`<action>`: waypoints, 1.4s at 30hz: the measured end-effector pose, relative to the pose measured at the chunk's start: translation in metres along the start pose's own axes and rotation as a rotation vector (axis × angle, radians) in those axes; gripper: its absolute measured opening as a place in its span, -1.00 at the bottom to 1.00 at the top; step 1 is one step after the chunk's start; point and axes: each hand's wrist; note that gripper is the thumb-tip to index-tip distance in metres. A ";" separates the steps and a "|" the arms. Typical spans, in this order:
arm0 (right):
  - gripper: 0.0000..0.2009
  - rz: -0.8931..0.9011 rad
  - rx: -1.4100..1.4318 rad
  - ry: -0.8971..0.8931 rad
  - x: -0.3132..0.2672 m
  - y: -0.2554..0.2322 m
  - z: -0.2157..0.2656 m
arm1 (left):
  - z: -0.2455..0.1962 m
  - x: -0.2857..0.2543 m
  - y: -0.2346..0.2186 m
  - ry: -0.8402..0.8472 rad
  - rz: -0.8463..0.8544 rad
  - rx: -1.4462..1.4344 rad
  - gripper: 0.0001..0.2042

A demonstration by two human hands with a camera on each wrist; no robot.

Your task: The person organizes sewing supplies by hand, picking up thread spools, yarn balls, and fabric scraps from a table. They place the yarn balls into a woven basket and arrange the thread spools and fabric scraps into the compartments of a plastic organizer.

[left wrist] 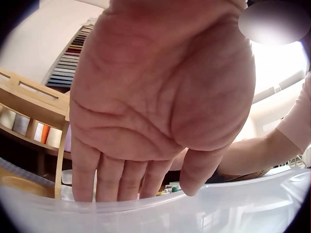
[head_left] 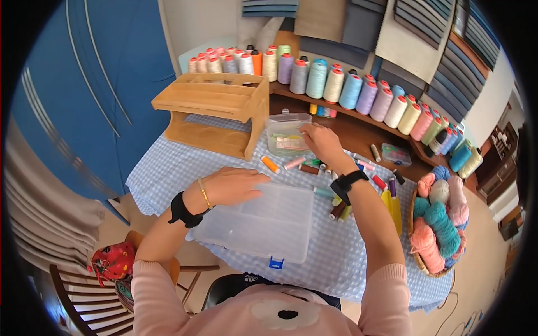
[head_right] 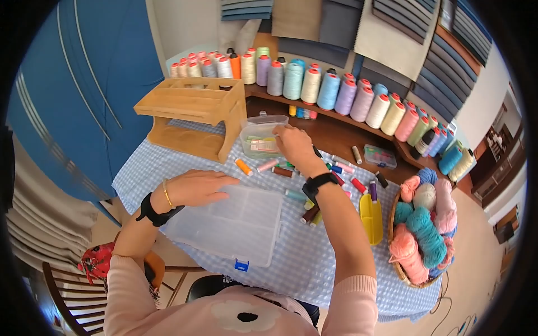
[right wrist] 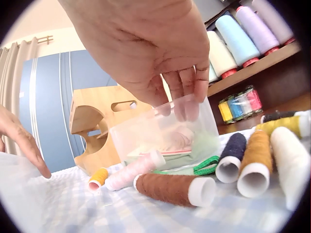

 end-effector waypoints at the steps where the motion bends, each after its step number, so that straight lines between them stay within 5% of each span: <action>1: -0.84 -0.035 0.015 -0.009 -0.004 -0.005 0.003 | 0.001 -0.001 -0.003 0.015 -0.001 0.017 -0.55; 5: -0.75 -0.132 0.066 0.014 -0.016 -0.029 0.006 | -0.002 0.004 -0.029 -0.075 0.045 -0.052 -0.52; 10: -0.69 -0.062 0.098 -0.095 -0.041 -0.030 -0.009 | 0.023 0.059 -0.005 -0.186 -0.423 -0.220 -0.44; 13: -0.71 0.000 0.146 0.023 -0.048 -0.030 -0.003 | 0.032 0.100 -0.007 -0.284 -0.472 -0.275 -0.40; 16: -0.77 -0.024 0.148 0.022 -0.050 -0.029 -0.004 | 0.041 0.134 -0.017 -0.365 -0.288 -0.261 -0.34; 20: -0.84 -0.062 0.062 -0.014 -0.051 -0.035 -0.006 | 0.058 0.170 -0.003 -0.517 -0.278 -0.035 -0.27; 28: -0.83 -0.011 0.195 0.001 -0.061 -0.054 -0.005 | 0.075 0.193 -0.004 -0.660 -0.095 -0.356 -0.26; 32: -0.81 -0.166 0.274 0.016 -0.068 -0.084 0.003 | 0.100 0.212 0.020 -0.669 -0.161 -0.281 -0.33; 34: -0.80 -0.201 0.344 0.083 -0.074 -0.089 0.000 | 0.102 0.213 0.024 -0.720 -0.265 -0.638 -0.44; 39: -0.84 0.052 0.169 -0.158 -0.092 -0.070 -0.006 | 0.107 0.217 0.039 -0.680 -0.355 -0.753 -0.45; 42: -0.79 0.107 0.077 -0.269 -0.091 -0.044 -0.011 | 0.116 0.224 0.044 -0.617 -0.291 -0.423 -0.39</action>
Point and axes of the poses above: each hand's wrist, its own x-axis towards the middle knuckle, its own y-axis out of the palm, z = x × y, and after that the axes turned 14 degrees about x, right-handed
